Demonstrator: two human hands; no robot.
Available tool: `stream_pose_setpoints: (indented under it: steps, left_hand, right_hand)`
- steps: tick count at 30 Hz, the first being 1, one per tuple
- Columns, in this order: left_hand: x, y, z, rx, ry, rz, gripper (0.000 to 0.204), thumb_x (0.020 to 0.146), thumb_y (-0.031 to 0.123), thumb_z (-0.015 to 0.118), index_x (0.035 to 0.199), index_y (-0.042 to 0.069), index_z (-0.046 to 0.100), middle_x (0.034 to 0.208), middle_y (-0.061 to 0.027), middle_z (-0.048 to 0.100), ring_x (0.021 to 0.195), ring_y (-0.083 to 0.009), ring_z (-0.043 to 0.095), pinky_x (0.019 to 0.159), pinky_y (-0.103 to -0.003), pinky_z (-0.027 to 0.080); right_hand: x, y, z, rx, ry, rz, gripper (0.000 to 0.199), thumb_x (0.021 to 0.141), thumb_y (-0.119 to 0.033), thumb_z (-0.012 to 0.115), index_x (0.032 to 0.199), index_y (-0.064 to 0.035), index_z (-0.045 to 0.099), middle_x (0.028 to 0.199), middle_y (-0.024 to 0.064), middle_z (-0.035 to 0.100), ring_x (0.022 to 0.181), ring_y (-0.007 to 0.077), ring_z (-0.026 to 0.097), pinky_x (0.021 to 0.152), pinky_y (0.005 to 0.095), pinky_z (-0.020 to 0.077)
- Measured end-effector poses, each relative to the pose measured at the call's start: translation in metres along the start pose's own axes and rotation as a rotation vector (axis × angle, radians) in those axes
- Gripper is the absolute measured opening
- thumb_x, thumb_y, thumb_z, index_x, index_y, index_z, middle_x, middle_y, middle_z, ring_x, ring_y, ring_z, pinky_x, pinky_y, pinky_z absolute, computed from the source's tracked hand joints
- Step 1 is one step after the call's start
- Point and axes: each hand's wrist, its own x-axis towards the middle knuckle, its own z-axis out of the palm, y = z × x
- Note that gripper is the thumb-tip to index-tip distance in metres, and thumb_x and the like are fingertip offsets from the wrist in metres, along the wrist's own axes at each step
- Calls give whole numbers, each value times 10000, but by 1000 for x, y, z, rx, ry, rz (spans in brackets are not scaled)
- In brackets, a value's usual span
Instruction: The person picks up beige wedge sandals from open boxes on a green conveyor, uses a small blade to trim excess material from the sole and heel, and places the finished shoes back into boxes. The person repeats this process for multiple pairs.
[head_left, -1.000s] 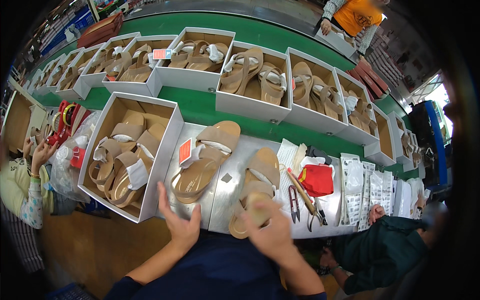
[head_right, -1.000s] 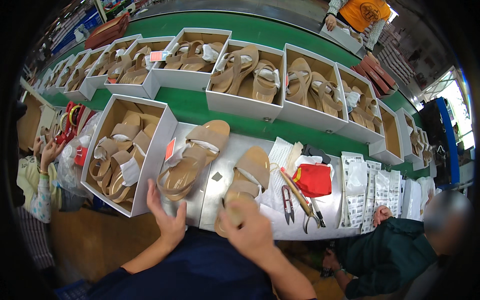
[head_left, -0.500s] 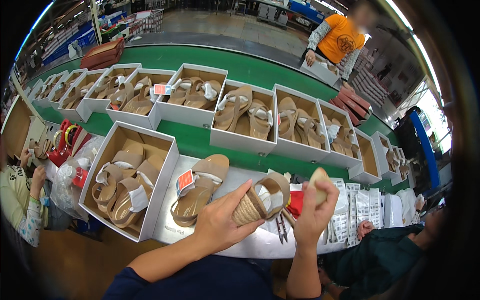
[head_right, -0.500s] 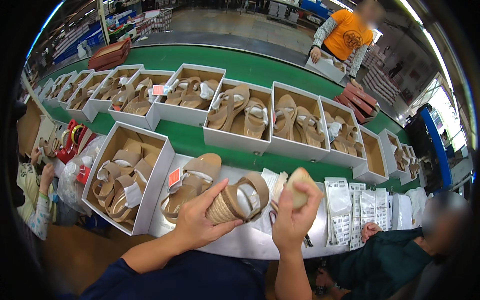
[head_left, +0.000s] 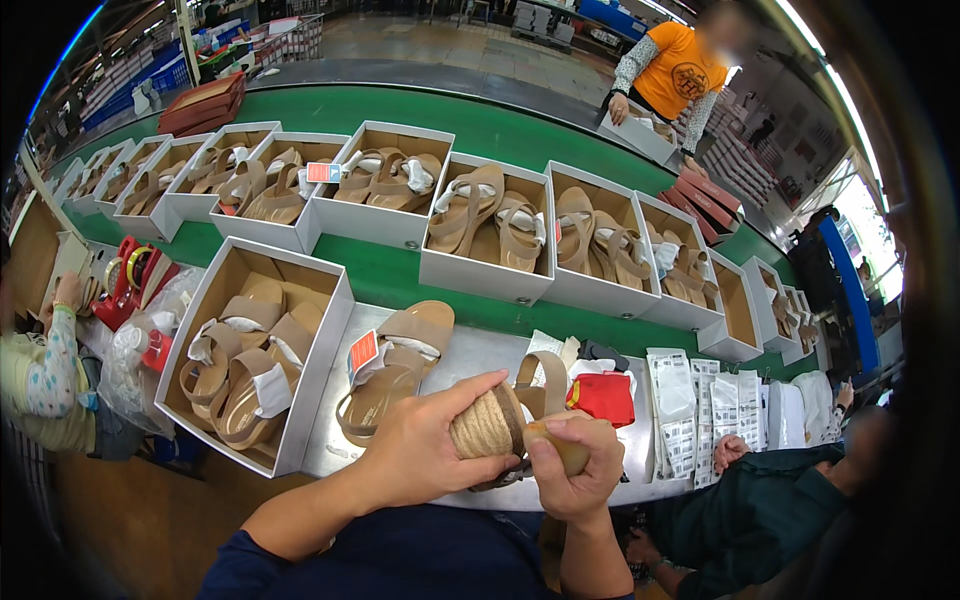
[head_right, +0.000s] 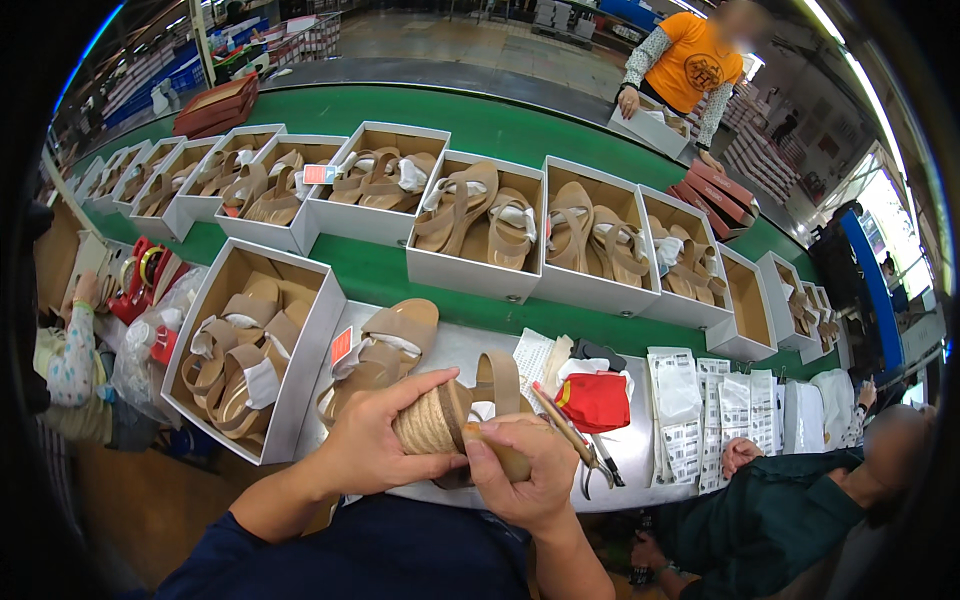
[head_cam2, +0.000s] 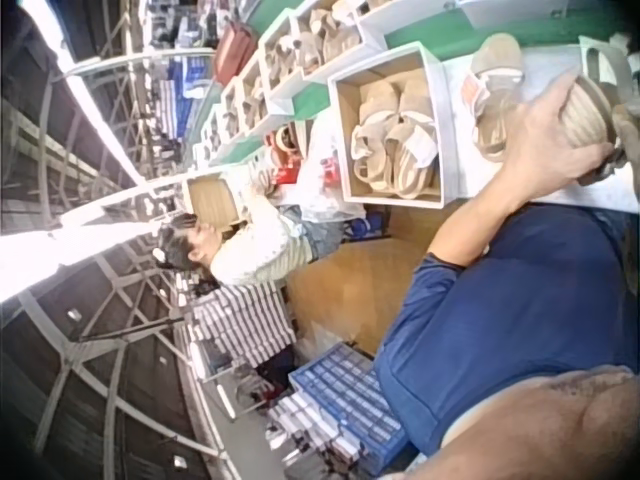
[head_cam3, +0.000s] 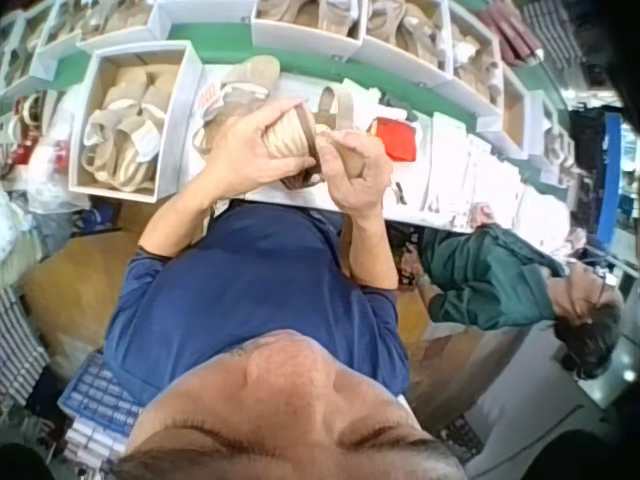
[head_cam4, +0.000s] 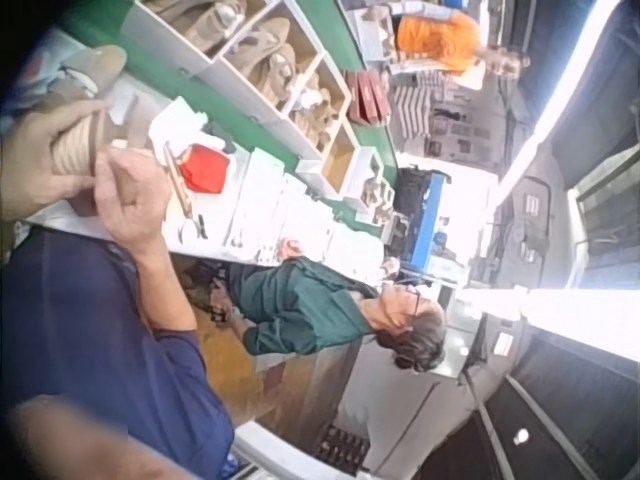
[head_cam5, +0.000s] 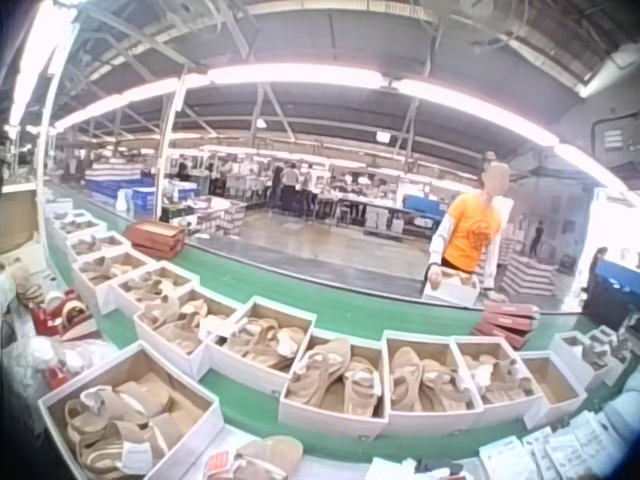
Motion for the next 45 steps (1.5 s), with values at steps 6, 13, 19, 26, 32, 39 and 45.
stream_pose_setpoints:
  steps: [6, 13, 19, 26, 32, 39, 45]
  left_hand:
    - [2, -5, 8, 168, 75, 266, 769, 678, 213, 851, 1365, 69, 538, 1134, -171, 691, 920, -323, 703, 765, -389, 561]
    - [-8, -14, 30, 359, 25, 424, 854, 538, 148, 857, 1329, 38, 557, 1213, -151, 669, 968, -273, 701, 784, -350, 571]
    - [-8, -25, 46, 409, 130, 459, 834, 499, 133, 881, 1271, 41, 579, 1244, -137, 673, 1022, -261, 699, 777, -333, 559]
    - [-21, -42, 63, 401, 102, 395, 668, 516, 119, 868, 1128, 70, 605, 1260, -122, 670, 1079, -269, 678, 810, -340, 550]
    - [-38, -58, 77, 454, 115, 425, 597, 583, 119, 813, 1138, 77, 597, 1306, -103, 635, 1098, -287, 646, 897, -357, 527]
    - [-57, -55, 86, -99, 334, -154, 1174, 639, 129, 908, 1528, 60, 145, 1462, -201, 443, 1310, -349, 492, 1033, -444, 450]
    - [-63, -69, 86, -1443, 9, -637, 902, 903, 135, 708, 1549, 48, 84, 1499, -146, 409, 1310, -286, 504, 1075, -436, 437]
  right_hand:
    - [10, -23, 0, -132, 11, 84, 236, 805, 19, 744, 989, -20, 601, 831, 123, 695, 712, 223, 689, 631, 307, 539]
    - [34, -16, 0, -409, -45, 240, 162, 899, -80, 687, 1023, -15, 607, 841, 131, 690, 707, 288, 699, 649, 344, 551]
    - [-3, -26, -18, 99, 259, 550, 189, 903, -9, 666, 1069, 3, 576, 832, 126, 701, 733, 169, 699, 631, 281, 541]
    - [-29, -22, -23, -241, -76, 472, 121, 860, -34, 700, 963, 16, 660, 846, 148, 708, 721, 254, 705, 664, 321, 545]
    - [-26, 7, 4, -384, -23, 362, 131, 940, -85, 638, 1034, 0, 604, 785, 150, 678, 662, 247, 690, 599, 330, 535]
    - [-49, 1, 14, 122, 183, 901, 210, 1008, -142, 560, 1179, -37, 502, 845, 62, 625, 603, 96, 622, 527, 222, 514]
    - [-51, 2, 18, 194, 267, 952, 211, 996, -130, 578, 1162, -18, 514, 910, 94, 652, 647, 113, 650, 556, 230, 521]
